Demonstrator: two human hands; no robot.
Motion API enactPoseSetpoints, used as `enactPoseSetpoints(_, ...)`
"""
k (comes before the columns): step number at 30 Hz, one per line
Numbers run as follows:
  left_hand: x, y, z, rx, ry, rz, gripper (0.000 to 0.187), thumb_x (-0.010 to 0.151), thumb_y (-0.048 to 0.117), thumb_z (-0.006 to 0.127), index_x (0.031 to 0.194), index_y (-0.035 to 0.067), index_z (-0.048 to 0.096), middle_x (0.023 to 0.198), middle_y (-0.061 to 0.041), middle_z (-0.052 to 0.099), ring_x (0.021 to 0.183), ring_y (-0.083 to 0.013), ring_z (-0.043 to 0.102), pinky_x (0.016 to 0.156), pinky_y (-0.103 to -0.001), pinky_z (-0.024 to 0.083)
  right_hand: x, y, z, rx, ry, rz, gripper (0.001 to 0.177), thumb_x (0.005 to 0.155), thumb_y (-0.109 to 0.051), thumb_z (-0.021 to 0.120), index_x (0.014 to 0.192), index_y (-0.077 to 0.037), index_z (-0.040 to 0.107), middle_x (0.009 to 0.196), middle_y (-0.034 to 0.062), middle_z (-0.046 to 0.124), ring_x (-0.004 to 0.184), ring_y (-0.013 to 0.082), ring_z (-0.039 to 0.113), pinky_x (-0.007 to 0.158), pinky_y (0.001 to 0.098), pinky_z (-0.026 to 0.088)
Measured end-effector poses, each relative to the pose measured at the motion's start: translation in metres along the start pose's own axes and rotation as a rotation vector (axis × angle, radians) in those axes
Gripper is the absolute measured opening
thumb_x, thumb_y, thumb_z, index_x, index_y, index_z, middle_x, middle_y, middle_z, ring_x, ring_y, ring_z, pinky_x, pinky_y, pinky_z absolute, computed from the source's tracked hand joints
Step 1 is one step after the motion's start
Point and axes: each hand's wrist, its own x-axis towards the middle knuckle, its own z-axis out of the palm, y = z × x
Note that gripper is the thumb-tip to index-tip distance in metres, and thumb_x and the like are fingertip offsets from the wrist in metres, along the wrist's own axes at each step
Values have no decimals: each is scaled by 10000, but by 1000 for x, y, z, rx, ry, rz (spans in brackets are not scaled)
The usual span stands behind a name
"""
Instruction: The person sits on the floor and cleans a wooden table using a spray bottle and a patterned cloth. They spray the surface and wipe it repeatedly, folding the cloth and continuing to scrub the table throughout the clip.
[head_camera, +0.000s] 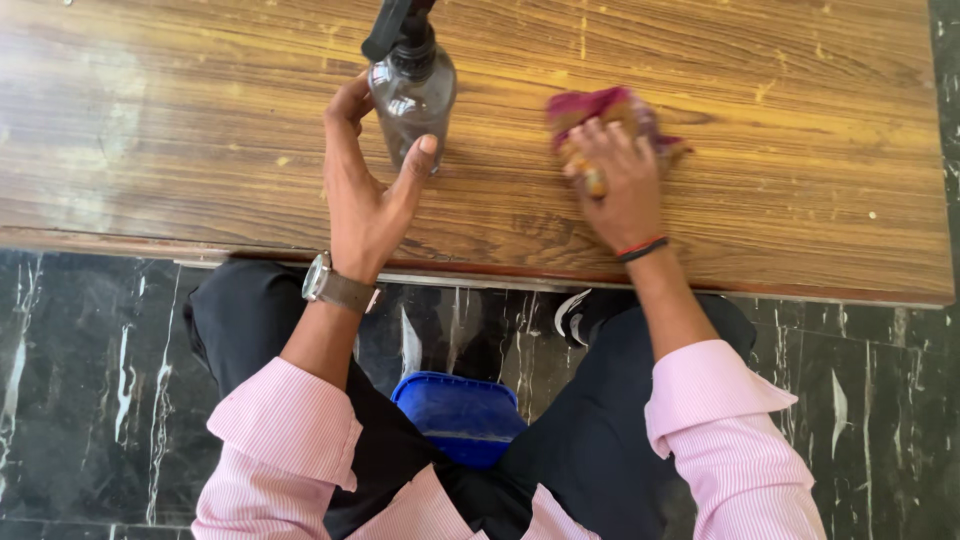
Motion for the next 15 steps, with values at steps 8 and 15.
enactPoseSetpoints(8,-3,-8,3,44,-27,-11,825,989,390,864,1535,16,372,1487,-202,579,1417,-332,587,1214,-480,478,-1,-74,1,123,-73,-281,518,994,-439,678,1437,-188,586,1509,76,550,1425,314,471,1174,621,278)
enactPoseSetpoints(15,3,-21,16,63,-49,5,1036,903,386,943,1580,52,234,1524,-221,504,1419,-342,552,1163,-466,519,9,-42,8,-73,-109,-303,549,940,-332,679,1472,-229,594,1516,25,573,1429,265,485,1179,663,240)
